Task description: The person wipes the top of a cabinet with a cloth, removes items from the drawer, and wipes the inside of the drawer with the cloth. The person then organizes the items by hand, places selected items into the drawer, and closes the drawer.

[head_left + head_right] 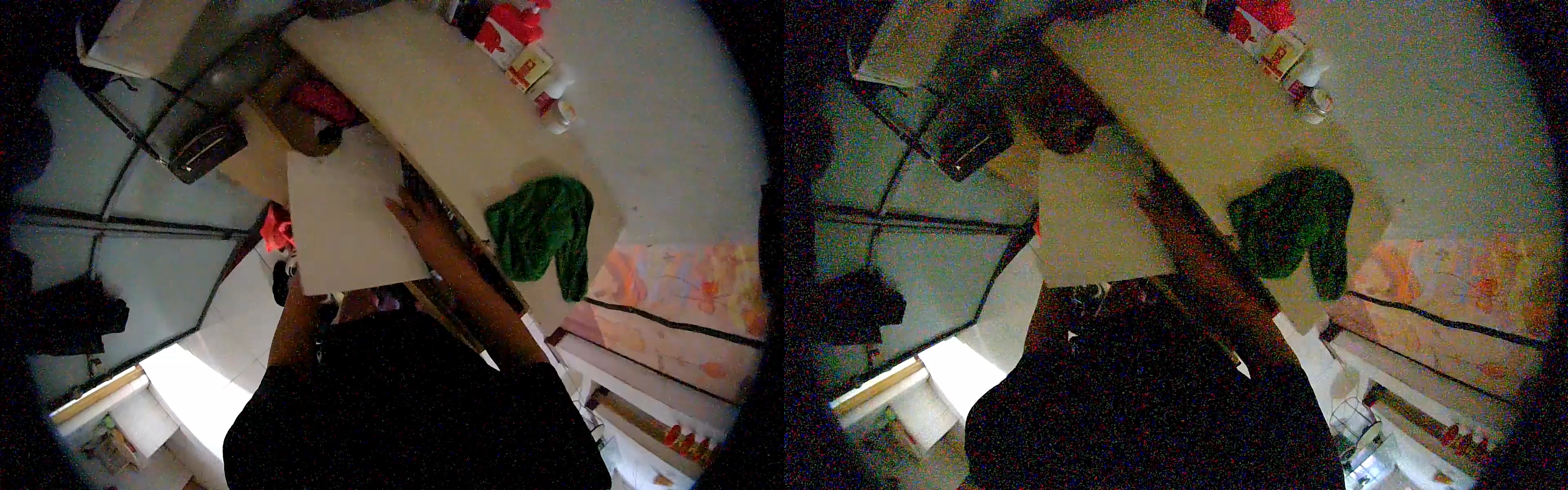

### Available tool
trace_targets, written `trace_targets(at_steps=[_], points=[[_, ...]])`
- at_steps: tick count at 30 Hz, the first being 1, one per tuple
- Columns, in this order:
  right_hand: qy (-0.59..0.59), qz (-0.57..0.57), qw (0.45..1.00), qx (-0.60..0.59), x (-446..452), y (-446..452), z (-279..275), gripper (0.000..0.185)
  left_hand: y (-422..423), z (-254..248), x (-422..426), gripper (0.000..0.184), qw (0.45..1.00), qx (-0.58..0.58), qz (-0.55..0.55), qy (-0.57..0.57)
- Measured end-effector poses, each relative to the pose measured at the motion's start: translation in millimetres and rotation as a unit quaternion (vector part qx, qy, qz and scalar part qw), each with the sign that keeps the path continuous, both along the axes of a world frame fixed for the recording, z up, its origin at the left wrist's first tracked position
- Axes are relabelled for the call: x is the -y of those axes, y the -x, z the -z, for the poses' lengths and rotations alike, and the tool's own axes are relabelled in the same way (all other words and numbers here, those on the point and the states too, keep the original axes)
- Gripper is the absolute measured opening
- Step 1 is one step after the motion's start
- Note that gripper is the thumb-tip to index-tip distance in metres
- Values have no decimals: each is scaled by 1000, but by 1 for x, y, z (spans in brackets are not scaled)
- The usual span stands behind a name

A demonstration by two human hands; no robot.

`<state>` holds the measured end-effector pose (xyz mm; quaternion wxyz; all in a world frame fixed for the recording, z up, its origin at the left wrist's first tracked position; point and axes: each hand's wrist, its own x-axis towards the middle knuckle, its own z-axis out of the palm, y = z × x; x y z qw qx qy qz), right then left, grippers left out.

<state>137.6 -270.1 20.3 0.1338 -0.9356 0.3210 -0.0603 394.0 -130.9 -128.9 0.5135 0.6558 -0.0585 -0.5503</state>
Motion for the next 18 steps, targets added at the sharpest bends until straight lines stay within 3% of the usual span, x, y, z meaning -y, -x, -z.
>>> trace_targets(at_steps=[1, 4, 6, 9, 12, 13, 15, 18], points=[[-107, 47, 993, 23, -1, 4, -14, 62, 0, -1, -3, 55, 1000, 0, -1, -1], [-242, 110, 963, 51, -4, 11, -36, 60, 0, 0, -13, 56, 1000, -2, -4, -6], [-271, 130, 952, 55, -12, 30, -33, 58, 0, 2, -18, 56, 1000, -2, -5, -8], [-198, 76, 976, 52, -24, 61, -28, 54, -1, 3, -27, 57, 1000, -5, -14, -14], [-358, 157, 910, 137, -26, 63, -57, 48, -2, 3, -39, 57, 1000, -1, -16, -20], [-252, 125, 956, 88, -32, 73, -46, 47, -2, 4, -38, 57, 1000, -3, -18, -20], [-142, 96, 985, 37, -48, 101, -11, 47, -4, 8, -43, 58, 1000, 0, -13, -23], [-278, 214, 936, -21, -73, 133, 20, 48, -6, 8, -43, 58, 1000, 3, -11, -21]])
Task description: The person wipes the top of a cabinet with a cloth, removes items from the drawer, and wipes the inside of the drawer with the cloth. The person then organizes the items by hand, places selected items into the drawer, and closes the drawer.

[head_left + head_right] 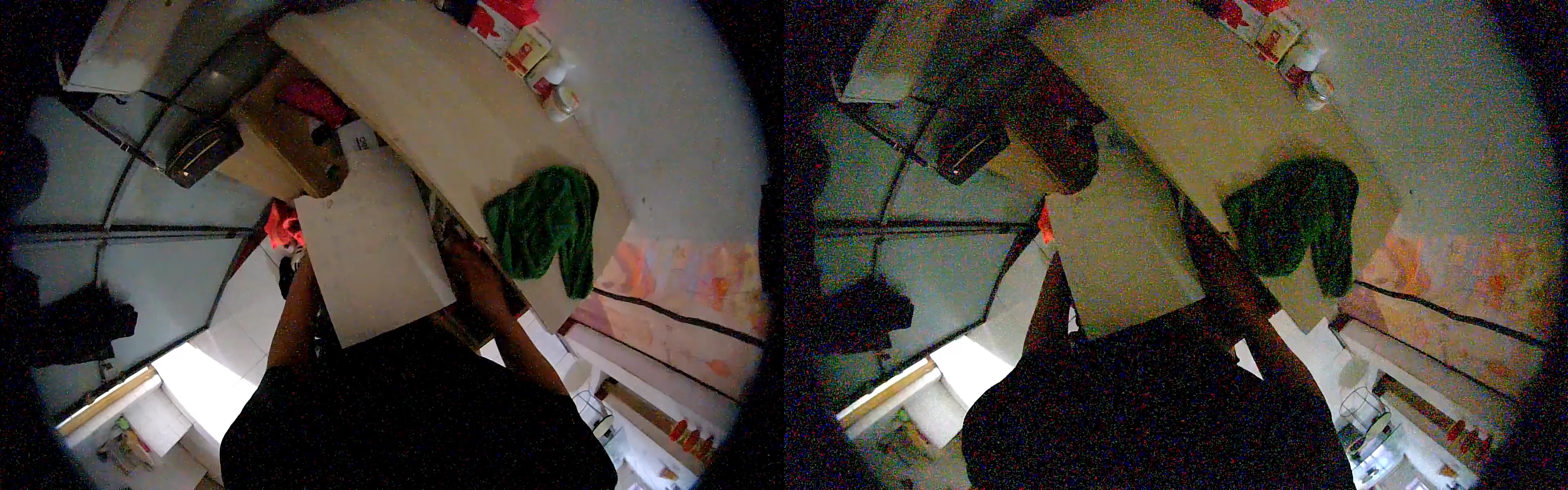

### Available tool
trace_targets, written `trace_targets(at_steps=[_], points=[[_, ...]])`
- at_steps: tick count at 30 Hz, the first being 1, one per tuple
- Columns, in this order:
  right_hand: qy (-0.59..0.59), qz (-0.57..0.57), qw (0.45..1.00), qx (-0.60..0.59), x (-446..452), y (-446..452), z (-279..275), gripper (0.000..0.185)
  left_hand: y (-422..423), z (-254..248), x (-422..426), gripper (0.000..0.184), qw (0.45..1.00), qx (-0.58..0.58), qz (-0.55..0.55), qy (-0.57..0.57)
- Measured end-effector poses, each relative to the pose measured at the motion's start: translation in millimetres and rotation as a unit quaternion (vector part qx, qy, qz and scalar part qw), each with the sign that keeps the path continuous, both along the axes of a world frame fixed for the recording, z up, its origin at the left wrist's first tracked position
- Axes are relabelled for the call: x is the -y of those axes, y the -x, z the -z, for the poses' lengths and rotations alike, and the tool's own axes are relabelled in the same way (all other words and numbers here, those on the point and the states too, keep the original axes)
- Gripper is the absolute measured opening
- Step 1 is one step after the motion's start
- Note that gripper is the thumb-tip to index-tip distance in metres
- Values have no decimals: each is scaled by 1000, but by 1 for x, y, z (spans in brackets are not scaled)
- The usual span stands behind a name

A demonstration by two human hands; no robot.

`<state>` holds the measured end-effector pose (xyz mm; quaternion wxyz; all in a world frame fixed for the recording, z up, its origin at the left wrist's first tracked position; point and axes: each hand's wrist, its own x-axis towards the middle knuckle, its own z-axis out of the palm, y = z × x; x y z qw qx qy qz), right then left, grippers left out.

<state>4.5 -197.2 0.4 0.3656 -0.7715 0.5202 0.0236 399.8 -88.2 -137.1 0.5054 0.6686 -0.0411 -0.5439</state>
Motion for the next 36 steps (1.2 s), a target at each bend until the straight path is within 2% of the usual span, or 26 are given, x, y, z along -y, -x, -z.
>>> trace_targets(at_steps=[1, 3, 6, 7, 9, 10, 12, 13, 14, 15, 16, 18, 19, 20, 21, 22, 23, 24, 26, 27, 29, 30, 32, 33, 35, 36], points=[[-115, 126, 984, 53, -4, 6, -5, 48, 0, 0, 1, 58, 1000, 2, 2, 0], [-225, 249, 936, 106, -22, 14, -2, 49, -2, 0, 6, 59, 1000, 5, 6, 2], [-66, 131, 959, 242, -50, 28, 13, 54, 1, -3, 18, 59, 1000, 9, 17, 11], [-179, 152, 939, 253, -49, 19, 4, 59, 2, -2, 22, 60, 1000, 8, 17, 13], [-286, 174, 904, 265, -49, 24, 12, 63, 6, -2, 31, 60, 999, 14, 25, 20], [-166, 172, 948, 208, -48, 28, 36, 66, 8, 0, 35, 60, 999, 15, 28, 22], [-47, 167, 974, 143, -37, 11, 44, 68, -1, 3, 48, 61, 999, 12, 31, 26], [-25, 114, 993, -10, -29, 9, 18, 69, -1, 5, 51, 61, 999, 11, 33, 28], [-14, 85, 992, -87, -29, 9, 17, 70, -2, 7, 51, 61, 999, 7, 31, 29], [-5, 53, 985, -163, -30, 10, 15, 71, -2, 7, 50, 61, 999, 1, 28, 31], [32, -11, 951, -307, -37, 18, 37, 75, -1, 9, 49, 62, 999, -7, 23, 35], [68, -76, 891, -443, -47, 36, 80, 79, -3, 13, 49, 62, 998, -30, 12, 50], [117, -37, 898, -422, -50, 45, 103, 82, -8, 17, 48, 62, 998, -21, 32, 55], [164, 2, 902, -400, -52, 49, 114, 86, -25, 24, 46, 61, 973, 139, 182, 28], [162, 0, 902, -400, -49, 42, 92, 86, -34, 30, 43, 61, 900, 291, 324, 0], [44, 106, 943, -312, -41, 23, 40, 83, -34, 12, 42, 61, 900, 290, 325, -2], [-18, 156, 952, -262, -39, 18, 22, 82, -32, -29, 43, 57, 965, 179, 190, 30], [-76, 209, 951, -214, -36, 12, 4, 81, -32, -65, 45, 54, 995, 64, 49, 60], [-58, 209, 963, -161, -36, 19, -1, 70, -52, -92, 48, 45, 979, 162, -90, 79], [-49, 207, 968, -134, -36, 23, -2, 66, -56, -108, 54, 45, 979, 162, -91, 78], [-29, 201, 976, -76, -35, 25, -2, 57, -65, -146, 69, 37, 940, 170, -126, 266], [-28, 200, 977, -75, -34, 25, -1, 57, -55, -168, 80, 37, 940, 171, -128, 267], [-124, 312, 941, 50, -35, 24, 4, 55, -4, -218, 109, 32, 891, 242, -83, 375], [-171, 365, 909, 111, -36, 22, 8, 55, 21, -257, 126, 33, 931, 22, -181, 317], [-257, 460, 818, 231, -39, 23, 20, 53, 46, -240, 153, 39, 941, 128, -100, 296], [-256, 461, 818, 232, -42, 34, 46, 53, 54, -218, 158, 46, 917, 273, 39, 288]])
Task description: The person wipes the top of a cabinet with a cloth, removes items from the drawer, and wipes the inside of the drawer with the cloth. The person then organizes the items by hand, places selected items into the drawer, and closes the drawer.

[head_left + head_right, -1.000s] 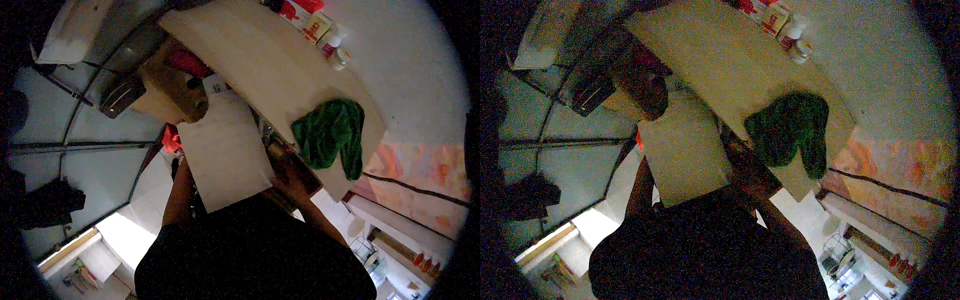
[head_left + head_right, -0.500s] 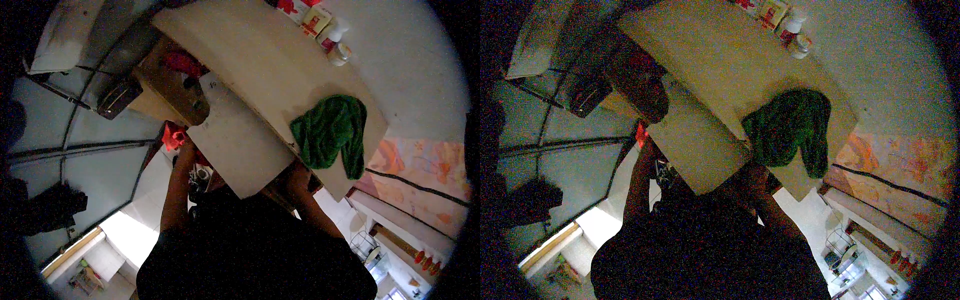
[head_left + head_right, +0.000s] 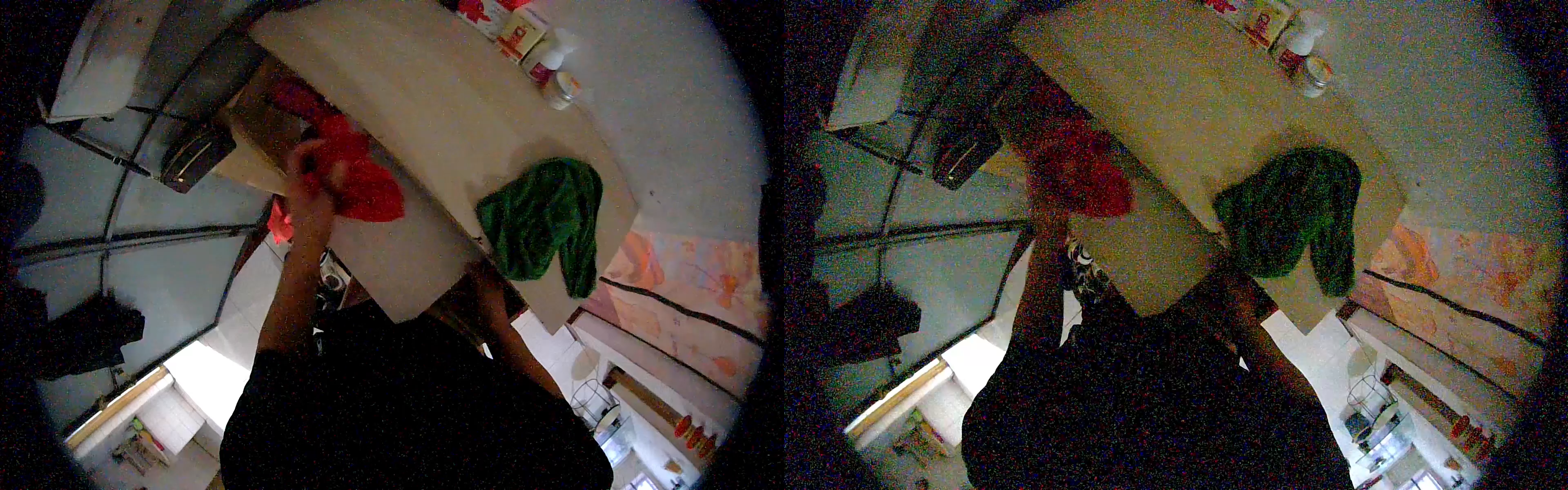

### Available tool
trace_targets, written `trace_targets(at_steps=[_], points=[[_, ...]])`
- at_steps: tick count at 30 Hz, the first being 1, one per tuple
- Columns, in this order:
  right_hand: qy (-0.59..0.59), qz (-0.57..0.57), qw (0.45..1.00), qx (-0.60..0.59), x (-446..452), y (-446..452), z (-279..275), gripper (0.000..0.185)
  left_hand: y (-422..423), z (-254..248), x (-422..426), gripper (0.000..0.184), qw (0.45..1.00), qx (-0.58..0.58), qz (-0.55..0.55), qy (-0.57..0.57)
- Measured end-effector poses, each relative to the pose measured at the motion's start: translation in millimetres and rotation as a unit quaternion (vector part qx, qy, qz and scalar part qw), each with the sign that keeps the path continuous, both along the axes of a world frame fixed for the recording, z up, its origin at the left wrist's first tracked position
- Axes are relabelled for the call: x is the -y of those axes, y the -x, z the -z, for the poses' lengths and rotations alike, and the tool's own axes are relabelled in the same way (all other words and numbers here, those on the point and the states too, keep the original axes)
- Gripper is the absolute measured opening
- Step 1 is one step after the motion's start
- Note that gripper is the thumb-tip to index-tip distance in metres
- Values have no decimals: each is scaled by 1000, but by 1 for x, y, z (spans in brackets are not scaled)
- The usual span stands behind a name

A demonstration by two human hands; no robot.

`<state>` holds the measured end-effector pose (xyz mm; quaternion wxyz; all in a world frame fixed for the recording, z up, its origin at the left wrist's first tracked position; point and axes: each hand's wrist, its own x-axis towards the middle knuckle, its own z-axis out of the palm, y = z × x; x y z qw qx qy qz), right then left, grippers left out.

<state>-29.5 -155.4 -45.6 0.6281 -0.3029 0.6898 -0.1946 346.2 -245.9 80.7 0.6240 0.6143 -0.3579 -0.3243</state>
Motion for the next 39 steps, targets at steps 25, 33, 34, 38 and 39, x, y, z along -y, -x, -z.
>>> trace_targets(at_steps=[25, 33, 34, 38, 39], points=[[538, -400, 587, -453, 198, -100, -161, 79, -27, 140, -67, 68, 987, -6, -113, -118], [563, -508, 532, -377, 251, -122, -168, 66, 17, 179, -72, 69, 975, -154, -27, -156], [534, -526, 537, -387, 238, -103, -177, 66, 18, 180, -75, 70, 975, -153, -20, -160], [489, -551, 549, -395, 212, -61, -193, 65, 29, 181, -81, 70, 974, -148, 3, -171], [482, -555, 549, -397, 208, -72, -194, 65, 27, 181, -87, 71, 973, -150, 8, -175]])
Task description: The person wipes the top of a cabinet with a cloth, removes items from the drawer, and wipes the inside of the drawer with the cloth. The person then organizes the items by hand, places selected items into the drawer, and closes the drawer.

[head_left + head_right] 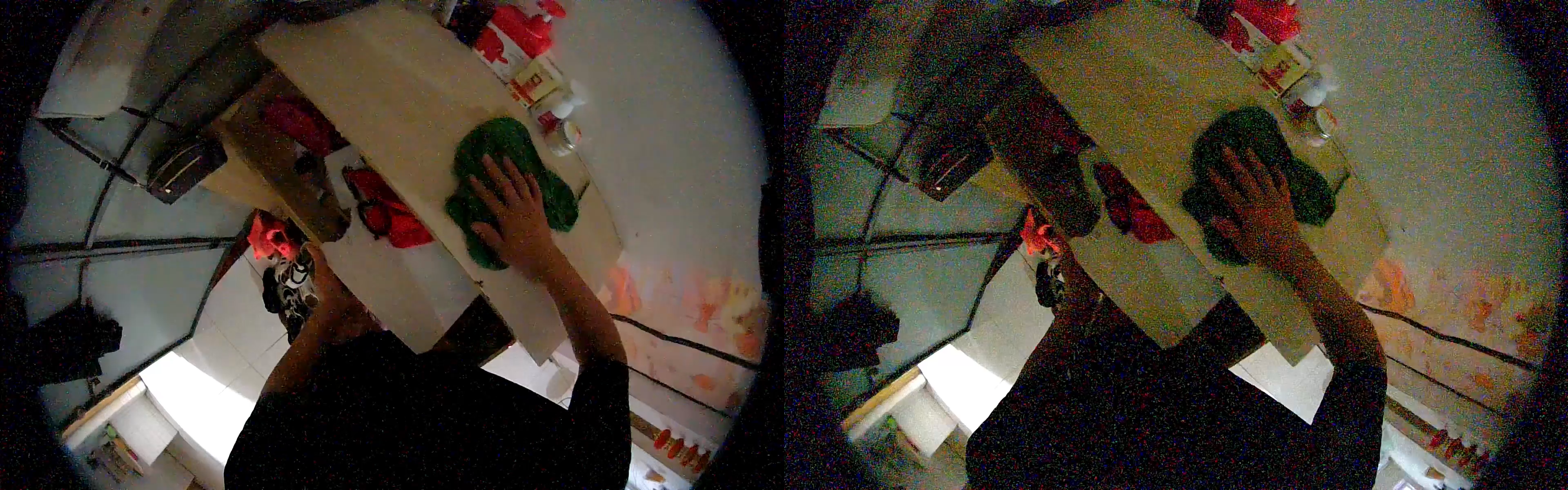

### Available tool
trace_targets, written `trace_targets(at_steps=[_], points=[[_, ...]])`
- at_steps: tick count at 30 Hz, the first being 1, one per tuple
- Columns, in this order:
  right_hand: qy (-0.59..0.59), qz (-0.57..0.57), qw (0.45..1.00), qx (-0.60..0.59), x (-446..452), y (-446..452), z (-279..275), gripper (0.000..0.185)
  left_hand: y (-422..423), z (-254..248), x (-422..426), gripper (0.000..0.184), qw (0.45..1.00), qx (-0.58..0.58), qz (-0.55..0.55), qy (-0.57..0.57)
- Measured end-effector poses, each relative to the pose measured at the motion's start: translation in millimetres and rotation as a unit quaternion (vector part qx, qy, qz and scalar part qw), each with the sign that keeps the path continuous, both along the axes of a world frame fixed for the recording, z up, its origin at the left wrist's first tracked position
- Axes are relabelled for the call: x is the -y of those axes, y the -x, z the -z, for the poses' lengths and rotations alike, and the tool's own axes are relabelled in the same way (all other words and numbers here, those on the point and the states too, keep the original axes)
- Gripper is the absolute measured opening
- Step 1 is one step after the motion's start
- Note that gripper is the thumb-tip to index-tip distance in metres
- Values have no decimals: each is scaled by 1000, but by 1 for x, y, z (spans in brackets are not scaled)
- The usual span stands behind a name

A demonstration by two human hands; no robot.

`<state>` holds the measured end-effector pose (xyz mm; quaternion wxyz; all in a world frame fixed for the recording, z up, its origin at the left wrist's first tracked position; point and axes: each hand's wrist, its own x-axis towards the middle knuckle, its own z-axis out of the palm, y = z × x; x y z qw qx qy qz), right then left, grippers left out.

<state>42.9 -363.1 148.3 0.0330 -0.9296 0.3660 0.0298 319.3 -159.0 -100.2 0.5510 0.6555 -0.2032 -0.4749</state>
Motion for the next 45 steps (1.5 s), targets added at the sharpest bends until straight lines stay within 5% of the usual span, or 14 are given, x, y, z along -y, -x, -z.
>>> trace_targets(at_steps=[11, 14, 18, 21, 28, 33, 37, 40, 42, 44, 45], points=[[91, -37, 990, 103, 175, -277, 66, 64, 16, -2, -7, 74, 1000, 19, -3, 18], [125, -29, 990, 66, 178, -283, 72, 65, 24, -7, -2, 75, 998, 40, -6, 42], [71, -195, 977, 47, 141, -187, 48, 64, 45, -23, 16, 76, 989, 110, -11, 97], [95, -175, 980, 8, 122, -176, 44, 62, 53, -34, 41, 77, 976, 171, 1, 133], [60, -58, 995, 61, 161, -325, 54, 60, 49, -21, 92, 80, 939, 289, 58, 176], [57, -161, 983, 70, 111, -214, 48, 59, 26, 2, 91, 81, 928, 309, 78, 195], [25, -130, 990, 51, 23, -34, 15, 62, 14, -33, 92, 77, 953, 103, -9, 284], [6, -7, 997, -81, -15, 67, -7, 63, 14, -57, 87, 71, 899, 262, -36, 349], [17, 37, 988, -151, -15, 111, -6, 64, 28, -107, 109, 73, 877, 397, -51, 267], [31, 201, 979, 6, 18, 154, 34, 62, 55, -158, 130, 74, 845, 434, -17, 311], [34, 232, 972, -11, 36, 154, 35, 61, 70, -170, 138, 75, 835, 427, 4, 348]])
